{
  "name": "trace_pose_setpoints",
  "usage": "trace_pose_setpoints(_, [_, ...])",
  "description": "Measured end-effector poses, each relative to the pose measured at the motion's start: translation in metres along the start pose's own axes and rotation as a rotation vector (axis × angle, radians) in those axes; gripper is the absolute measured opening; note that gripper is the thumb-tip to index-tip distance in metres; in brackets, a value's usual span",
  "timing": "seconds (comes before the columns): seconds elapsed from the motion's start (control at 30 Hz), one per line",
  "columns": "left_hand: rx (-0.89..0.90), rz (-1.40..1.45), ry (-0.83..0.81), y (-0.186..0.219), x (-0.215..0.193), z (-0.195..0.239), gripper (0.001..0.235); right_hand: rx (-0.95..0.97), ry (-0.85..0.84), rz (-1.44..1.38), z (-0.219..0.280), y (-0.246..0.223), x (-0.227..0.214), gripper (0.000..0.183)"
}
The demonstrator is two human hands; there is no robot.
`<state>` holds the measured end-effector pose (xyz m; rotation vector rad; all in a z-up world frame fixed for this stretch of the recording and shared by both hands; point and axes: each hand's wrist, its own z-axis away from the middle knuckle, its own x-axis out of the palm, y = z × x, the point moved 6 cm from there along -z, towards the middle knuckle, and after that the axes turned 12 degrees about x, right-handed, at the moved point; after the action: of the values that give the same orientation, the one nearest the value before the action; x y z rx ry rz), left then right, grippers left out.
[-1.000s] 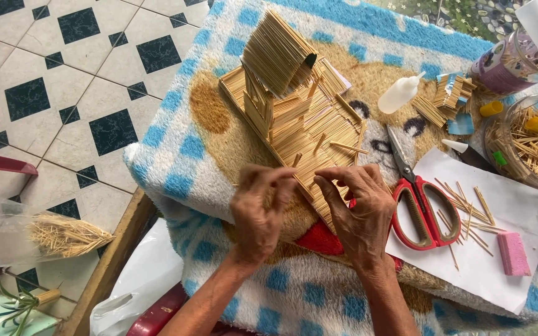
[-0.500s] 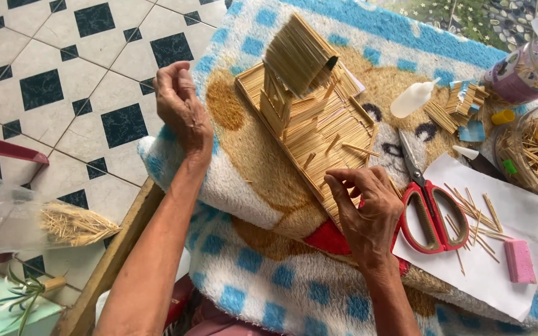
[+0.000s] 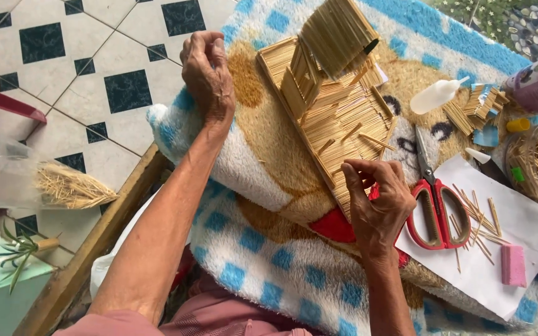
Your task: The person assembles a small bamboo structure by cutting bamboo sticks with scissors, applying glue, and inserting the sticks into a pre-built frame. The person repeatedly picks up sticks, trims them, applies adhesive, and places them into the structure.
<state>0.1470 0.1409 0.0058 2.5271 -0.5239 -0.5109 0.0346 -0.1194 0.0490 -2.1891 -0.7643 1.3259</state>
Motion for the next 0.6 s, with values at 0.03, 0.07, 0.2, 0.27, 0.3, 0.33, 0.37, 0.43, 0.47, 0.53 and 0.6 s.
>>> trace_pose_setpoints(0.03, [-0.004, -0.005, 0.001, 0.0001, -0.0011, -0.0001, 0.007, -0.002, -0.006, -0.001, 0.0009, 0.0, 0.001, 0.006])
trace_pose_setpoints(0.07, [-0.004, 0.013, -0.004, 0.0006, -0.001, -0.0003, 0.007, 0.004, 0.006, -0.012, 0.0014, 0.0006, 0.0008, 0.006])
trace_pose_setpoints(0.2, [-0.024, 0.018, -0.019, -0.0019, 0.0019, 0.0007, 0.007, -0.008, 0.027, -0.05, 0.0022, -0.0034, 0.0009, 0.006])
trace_pose_setpoints(0.27, [-0.023, 0.008, -0.016, -0.0029, 0.0027, 0.0005, 0.007, -0.011, 0.033, -0.037, 0.0032, 0.0008, 0.0026, 0.007])
trace_pose_setpoints(0.3, [-0.019, 0.001, -0.015, -0.0031, 0.0033, 0.0003, 0.007, -0.013, 0.043, -0.025, 0.0037, 0.0031, 0.0031, 0.007])
trace_pose_setpoints(0.33, [-0.021, -0.001, -0.015, -0.0042, 0.0042, 0.0007, 0.007, -0.014, 0.04, -0.025, 0.0041, 0.0033, 0.0038, 0.007])
trace_pose_setpoints(0.37, [-0.026, -0.014, -0.014, -0.0055, 0.0049, 0.0011, 0.005, -0.017, 0.045, -0.037, 0.0046, 0.0035, 0.0039, 0.007])
trace_pose_setpoints(0.43, [-0.032, -0.025, -0.014, -0.0056, 0.0048, 0.0012, 0.004, -0.02, 0.051, -0.045, 0.0053, 0.0025, 0.0039, 0.007])
trace_pose_setpoints(0.47, [-0.022, -0.007, -0.02, -0.0036, 0.0041, 0.0006, 0.004, -0.019, 0.055, -0.051, 0.0055, 0.0011, 0.0032, 0.007])
trace_pose_setpoints(0.53, [-0.011, 0.013, -0.024, -0.0001, 0.0029, -0.0007, 0.004, -0.02, 0.06, -0.055, 0.0054, -0.001, 0.0023, 0.007])
trace_pose_setpoints(0.6, [-0.01, 0.014, -0.032, 0.0023, 0.0007, -0.0014, 0.005, -0.006, 0.071, -0.05, 0.006, -0.0022, 0.0018, 0.008])
